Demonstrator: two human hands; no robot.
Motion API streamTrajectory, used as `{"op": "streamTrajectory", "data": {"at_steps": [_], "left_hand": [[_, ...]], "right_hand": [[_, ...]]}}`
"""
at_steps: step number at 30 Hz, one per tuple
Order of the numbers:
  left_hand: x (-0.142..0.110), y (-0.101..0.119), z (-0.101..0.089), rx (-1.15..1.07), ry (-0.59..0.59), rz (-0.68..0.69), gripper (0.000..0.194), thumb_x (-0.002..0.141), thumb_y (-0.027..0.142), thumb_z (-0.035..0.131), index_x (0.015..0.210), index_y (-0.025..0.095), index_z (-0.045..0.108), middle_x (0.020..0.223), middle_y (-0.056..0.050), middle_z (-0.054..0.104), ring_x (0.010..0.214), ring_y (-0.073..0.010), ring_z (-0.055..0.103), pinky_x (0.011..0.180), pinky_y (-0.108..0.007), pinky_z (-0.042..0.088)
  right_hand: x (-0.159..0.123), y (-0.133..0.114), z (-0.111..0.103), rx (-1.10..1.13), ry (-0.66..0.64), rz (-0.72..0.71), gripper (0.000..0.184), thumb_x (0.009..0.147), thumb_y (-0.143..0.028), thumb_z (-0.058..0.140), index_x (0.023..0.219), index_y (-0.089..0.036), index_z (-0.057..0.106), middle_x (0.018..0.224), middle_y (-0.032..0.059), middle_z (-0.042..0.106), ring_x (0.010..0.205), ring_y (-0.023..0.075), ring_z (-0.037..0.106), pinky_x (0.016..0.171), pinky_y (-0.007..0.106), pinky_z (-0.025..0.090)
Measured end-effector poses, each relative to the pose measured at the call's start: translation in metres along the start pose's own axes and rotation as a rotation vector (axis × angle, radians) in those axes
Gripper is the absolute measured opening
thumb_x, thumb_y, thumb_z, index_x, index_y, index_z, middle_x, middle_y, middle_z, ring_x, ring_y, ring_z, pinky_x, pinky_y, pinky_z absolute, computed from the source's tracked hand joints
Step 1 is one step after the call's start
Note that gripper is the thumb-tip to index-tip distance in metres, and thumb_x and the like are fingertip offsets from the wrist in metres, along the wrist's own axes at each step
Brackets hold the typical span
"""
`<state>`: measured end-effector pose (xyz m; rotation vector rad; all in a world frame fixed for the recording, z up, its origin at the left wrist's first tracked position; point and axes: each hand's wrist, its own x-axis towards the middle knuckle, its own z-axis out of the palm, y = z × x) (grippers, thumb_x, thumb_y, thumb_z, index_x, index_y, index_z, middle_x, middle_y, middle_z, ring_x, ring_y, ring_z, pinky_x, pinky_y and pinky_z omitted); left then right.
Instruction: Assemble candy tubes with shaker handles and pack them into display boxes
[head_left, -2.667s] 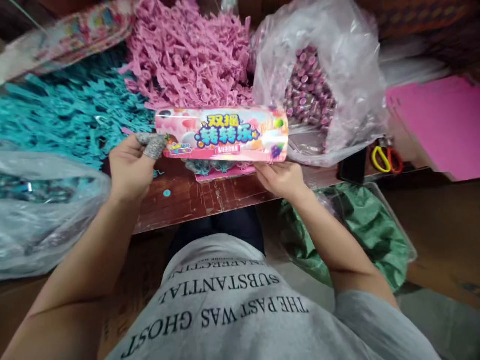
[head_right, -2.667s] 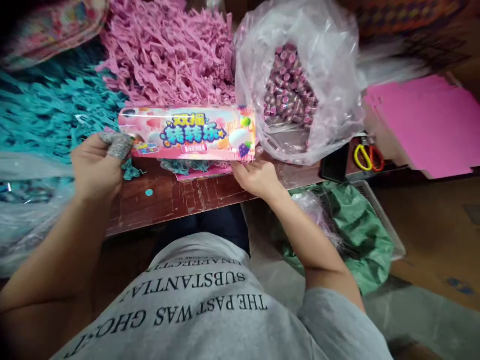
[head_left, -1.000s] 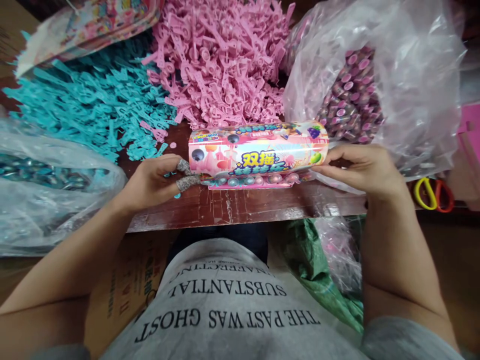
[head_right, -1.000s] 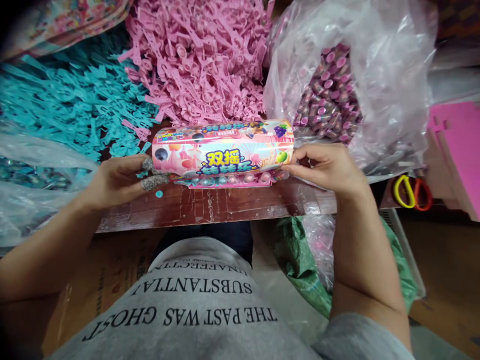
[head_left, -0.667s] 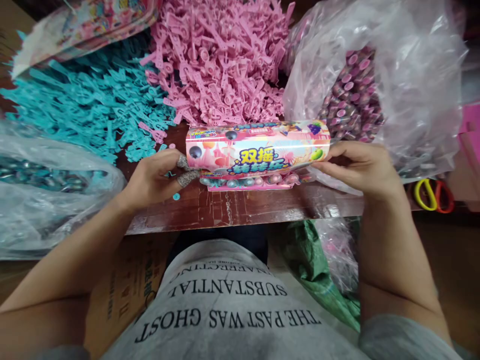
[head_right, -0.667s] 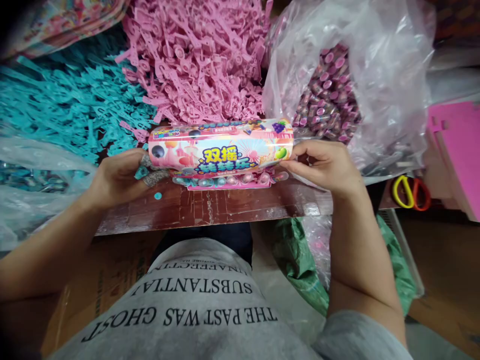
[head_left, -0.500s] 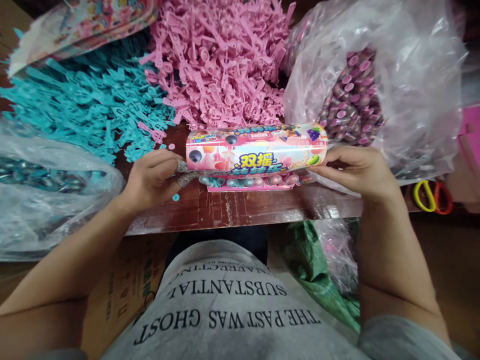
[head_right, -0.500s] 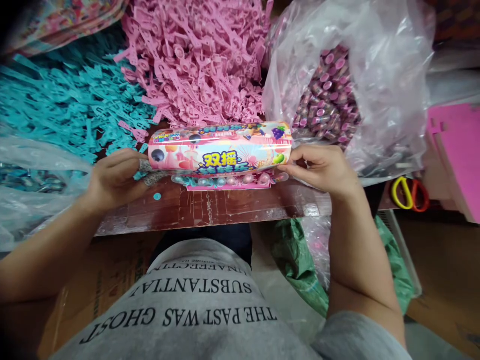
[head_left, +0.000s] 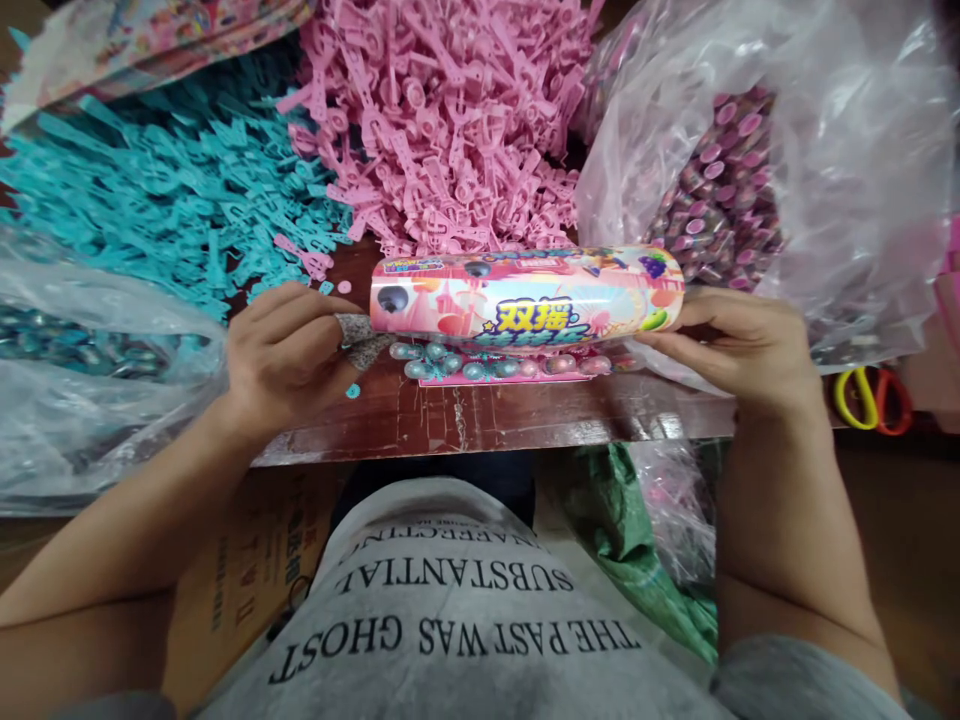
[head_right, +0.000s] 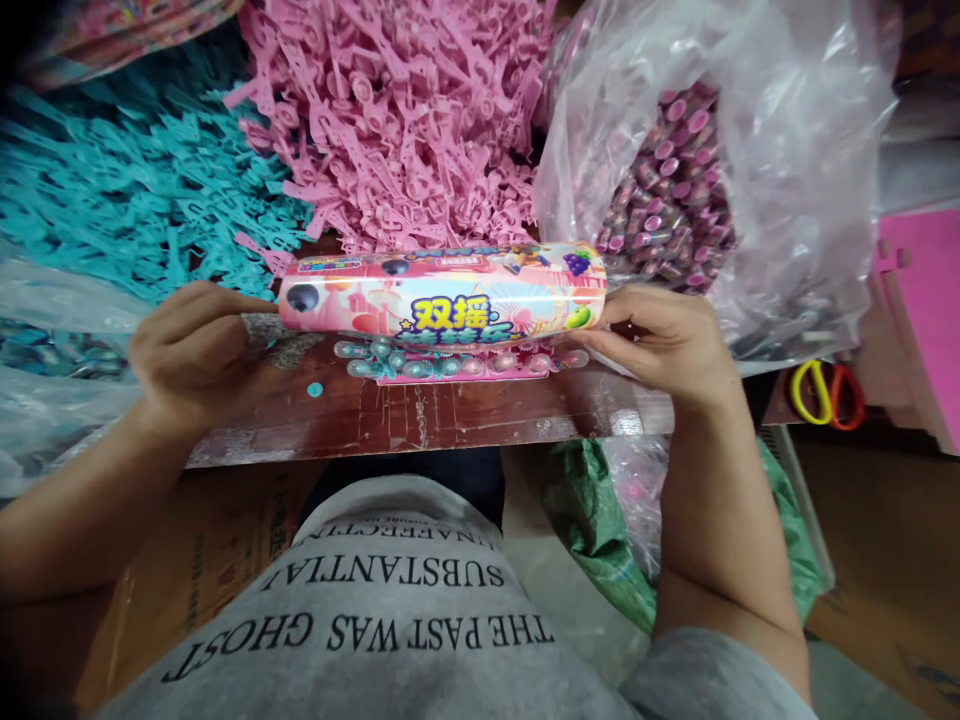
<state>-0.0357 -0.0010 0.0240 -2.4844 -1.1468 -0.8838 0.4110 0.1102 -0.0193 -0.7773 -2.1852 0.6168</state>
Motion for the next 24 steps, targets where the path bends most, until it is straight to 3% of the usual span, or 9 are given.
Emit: {"op": "streamTrajectory", "data": {"at_steps": [3, 8, 13, 16, 20, 24], "left_hand": [[0.002, 0.004, -0.001, -0.042, -0.068, -0.003, 0.029, 0.09, 0.026, 0.081, 0.081, 0.023, 0.053, 0.086, -0.004, 0.078, 0.07, -0.0166, 0.064, 0.062, -0.031, 0.045], [-0.009, 0.01, 0.008, -0.081, -0.072, -0.028, 0.029, 0.094, 0.029, 0.075, 0.076, 0.023, 0.053, 0.085, -0.002, 0.078, 0.066, -0.0153, 0.062, 0.06, -0.032, 0.044], [-0.023, 0.008, 0.016, -0.155, -0.331, -0.265, 0.035, 0.099, 0.041, 0.065, 0.069, 0.024, 0.058, 0.068, -0.003, 0.068, 0.064, -0.0187, 0.063, 0.061, -0.034, 0.046], [-0.028, 0.007, 0.016, -0.271, -0.4, -0.378, 0.036, 0.1, 0.048, 0.063, 0.072, 0.025, 0.063, 0.062, -0.002, 0.061, 0.061, -0.0185, 0.061, 0.058, -0.033, 0.045], [-0.037, 0.011, 0.021, -0.132, -0.349, -0.366, 0.024, 0.099, 0.041, 0.064, 0.079, 0.028, 0.07, 0.066, -0.001, 0.068, 0.061, -0.0184, 0.063, 0.058, -0.034, 0.044], [-0.047, 0.017, 0.036, 0.095, -0.112, -0.187, 0.017, 0.086, 0.02, 0.076, 0.075, 0.026, 0.065, 0.08, -0.002, 0.079, 0.065, -0.0187, 0.067, 0.06, -0.035, 0.045]], "right_hand": [[-0.001, 0.0, -0.001, -0.006, -0.032, 0.01, 0.008, 0.089, -0.024, 0.085, 0.091, -0.03, 0.08, 0.081, 0.0002, 0.079, 0.068, 0.0157, 0.069, 0.064, 0.031, 0.051], [-0.001, 0.003, 0.001, 0.0, -0.067, -0.06, 0.012, 0.09, -0.02, 0.083, 0.095, -0.03, 0.079, 0.081, -0.0007, 0.076, 0.067, 0.0134, 0.067, 0.06, 0.027, 0.049], [-0.003, 0.004, 0.003, -0.011, -0.072, -0.021, 0.005, 0.09, -0.029, 0.084, 0.092, -0.03, 0.079, 0.083, 0.0005, 0.068, 0.072, 0.0147, 0.066, 0.063, 0.028, 0.051], [-0.003, 0.004, 0.0, 0.024, -0.107, 0.041, 0.006, 0.092, -0.037, 0.083, 0.095, -0.031, 0.082, 0.087, 0.0021, 0.067, 0.076, 0.0154, 0.065, 0.066, 0.029, 0.051], [-0.002, 0.002, -0.002, 0.064, -0.192, 0.064, 0.008, 0.095, -0.039, 0.08, 0.096, -0.031, 0.082, 0.085, 0.0021, 0.068, 0.075, 0.0151, 0.065, 0.066, 0.028, 0.052], [-0.007, 0.006, 0.005, -0.14, -0.024, -0.021, 0.004, 0.094, -0.031, 0.079, 0.09, -0.031, 0.078, 0.088, 0.0031, 0.072, 0.076, 0.0176, 0.068, 0.067, 0.031, 0.055]]}}
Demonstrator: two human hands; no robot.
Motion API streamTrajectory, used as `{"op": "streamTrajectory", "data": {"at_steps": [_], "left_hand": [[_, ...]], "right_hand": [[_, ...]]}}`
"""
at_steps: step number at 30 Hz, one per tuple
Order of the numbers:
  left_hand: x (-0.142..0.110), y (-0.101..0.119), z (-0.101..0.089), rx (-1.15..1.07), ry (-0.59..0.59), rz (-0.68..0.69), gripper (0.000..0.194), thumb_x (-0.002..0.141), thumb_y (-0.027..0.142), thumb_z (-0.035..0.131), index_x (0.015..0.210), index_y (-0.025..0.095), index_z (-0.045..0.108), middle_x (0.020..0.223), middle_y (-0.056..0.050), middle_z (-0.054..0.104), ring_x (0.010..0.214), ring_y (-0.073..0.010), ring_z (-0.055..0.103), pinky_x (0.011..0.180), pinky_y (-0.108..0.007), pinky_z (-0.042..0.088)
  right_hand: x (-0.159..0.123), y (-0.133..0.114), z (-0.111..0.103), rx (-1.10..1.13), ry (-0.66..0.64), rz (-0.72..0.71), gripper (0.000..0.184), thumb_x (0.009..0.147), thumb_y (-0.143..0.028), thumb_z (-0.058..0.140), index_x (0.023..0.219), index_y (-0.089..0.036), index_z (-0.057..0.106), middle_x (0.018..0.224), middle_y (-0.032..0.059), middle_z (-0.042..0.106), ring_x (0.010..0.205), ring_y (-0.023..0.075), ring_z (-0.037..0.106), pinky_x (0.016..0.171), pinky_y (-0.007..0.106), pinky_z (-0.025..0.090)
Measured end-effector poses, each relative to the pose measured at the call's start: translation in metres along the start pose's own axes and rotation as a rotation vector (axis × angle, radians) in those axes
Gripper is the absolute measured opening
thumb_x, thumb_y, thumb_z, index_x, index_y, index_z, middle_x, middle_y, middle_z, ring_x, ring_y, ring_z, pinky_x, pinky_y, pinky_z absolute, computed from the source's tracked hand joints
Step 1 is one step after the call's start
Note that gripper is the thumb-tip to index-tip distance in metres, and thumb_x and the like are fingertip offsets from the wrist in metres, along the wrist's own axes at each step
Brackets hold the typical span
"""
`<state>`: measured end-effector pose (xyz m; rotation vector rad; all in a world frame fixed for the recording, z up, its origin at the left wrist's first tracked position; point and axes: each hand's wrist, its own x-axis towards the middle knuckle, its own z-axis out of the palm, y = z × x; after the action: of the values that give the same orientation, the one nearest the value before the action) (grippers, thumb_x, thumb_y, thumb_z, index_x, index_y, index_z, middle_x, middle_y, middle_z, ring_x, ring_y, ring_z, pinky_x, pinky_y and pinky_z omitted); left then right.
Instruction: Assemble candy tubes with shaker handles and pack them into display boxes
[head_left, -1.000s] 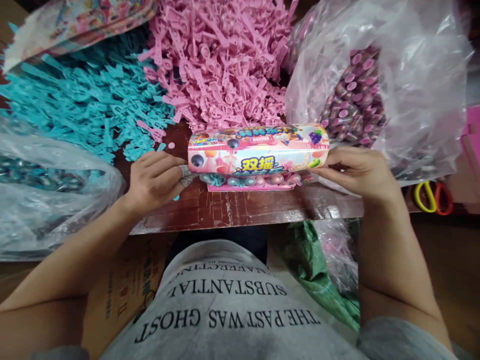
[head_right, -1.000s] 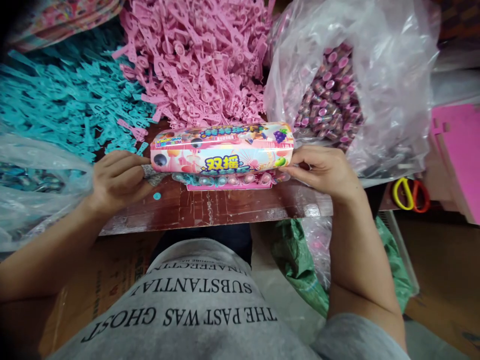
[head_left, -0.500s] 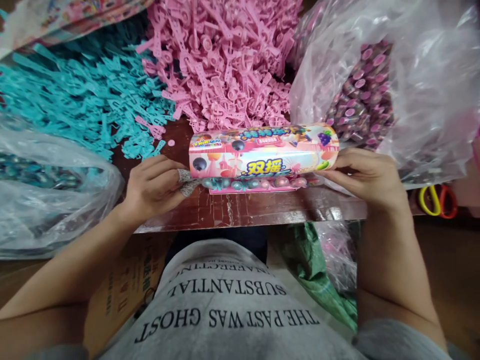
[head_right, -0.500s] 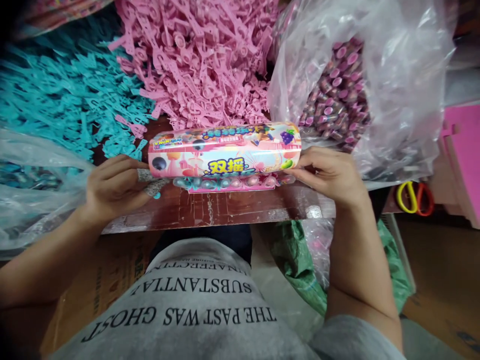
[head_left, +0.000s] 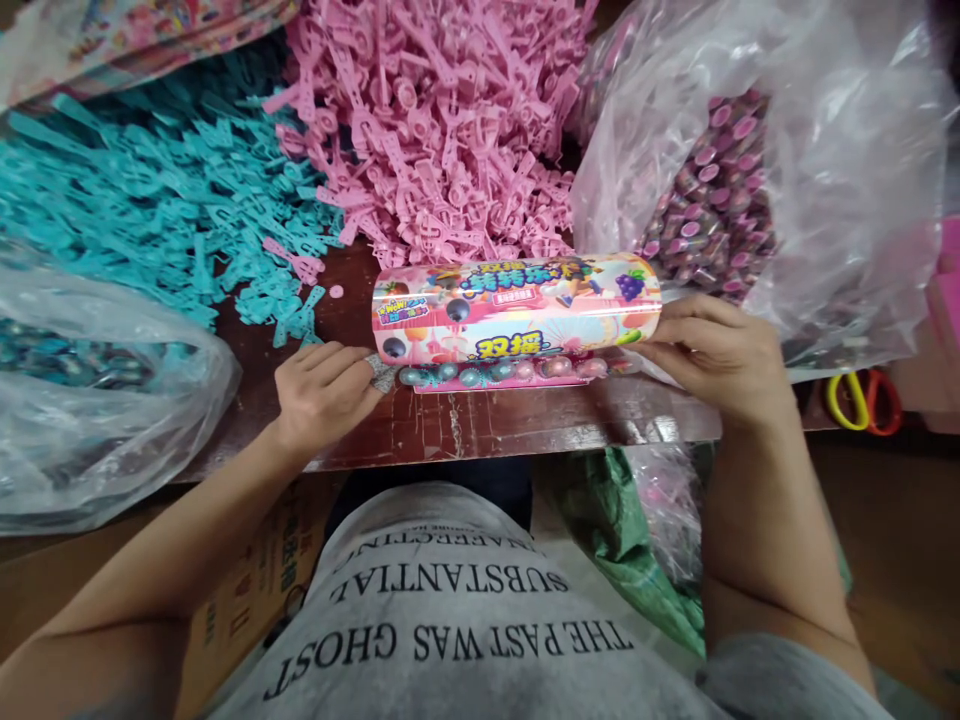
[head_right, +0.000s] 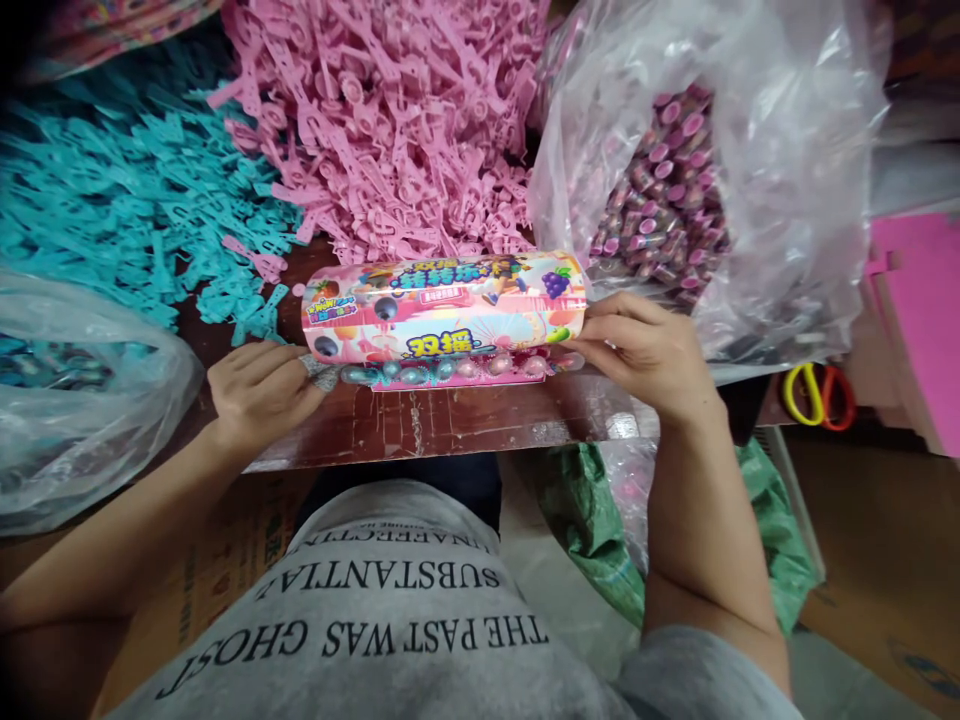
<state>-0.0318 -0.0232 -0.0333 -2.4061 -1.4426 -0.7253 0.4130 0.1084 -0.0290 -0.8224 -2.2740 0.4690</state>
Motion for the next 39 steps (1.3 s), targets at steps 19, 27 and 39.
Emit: {"op": "streamTrajectory", "data": {"at_steps": [19, 27, 39], "left_hand": [[-0.014, 0.019, 0.027, -0.406, -0.048, -0.5, 0.044, 0.087, 0.037, 0.08, 0.059, 0.02, 0.052, 0.055, 0.005, 0.041, 0.051, -0.01, 0.037, 0.049, -0.026, 0.028], [-0.018, 0.027, 0.028, -0.393, -0.024, -0.549, 0.034, 0.092, 0.039, 0.076, 0.069, 0.019, 0.061, 0.061, 0.004, 0.05, 0.058, -0.0115, 0.042, 0.055, -0.027, 0.032], [-0.011, 0.017, 0.017, -0.263, -0.064, -0.442, 0.032, 0.09, 0.035, 0.073, 0.067, 0.021, 0.055, 0.06, 0.004, 0.046, 0.058, -0.0124, 0.042, 0.059, -0.028, 0.033]], "right_hand": [[-0.047, -0.069, 0.041, -0.135, 0.481, 0.056, 0.01, 0.099, -0.033, 0.072, 0.098, -0.024, 0.075, 0.076, -0.0024, 0.074, 0.058, 0.011, 0.06, 0.052, 0.029, 0.043], [-0.049, -0.087, 0.161, -0.514, 0.133, 0.01, 0.035, 0.105, -0.016, 0.058, 0.135, -0.024, 0.075, 0.062, -0.0049, 0.068, 0.056, 0.0118, 0.056, 0.057, 0.033, 0.038], [-0.027, -0.076, 0.154, -0.57, -0.04, 0.043, 0.036, 0.112, -0.022, 0.045, 0.128, -0.022, 0.077, 0.092, 0.0076, 0.082, 0.076, 0.0168, 0.066, 0.069, 0.034, 0.038]]}}
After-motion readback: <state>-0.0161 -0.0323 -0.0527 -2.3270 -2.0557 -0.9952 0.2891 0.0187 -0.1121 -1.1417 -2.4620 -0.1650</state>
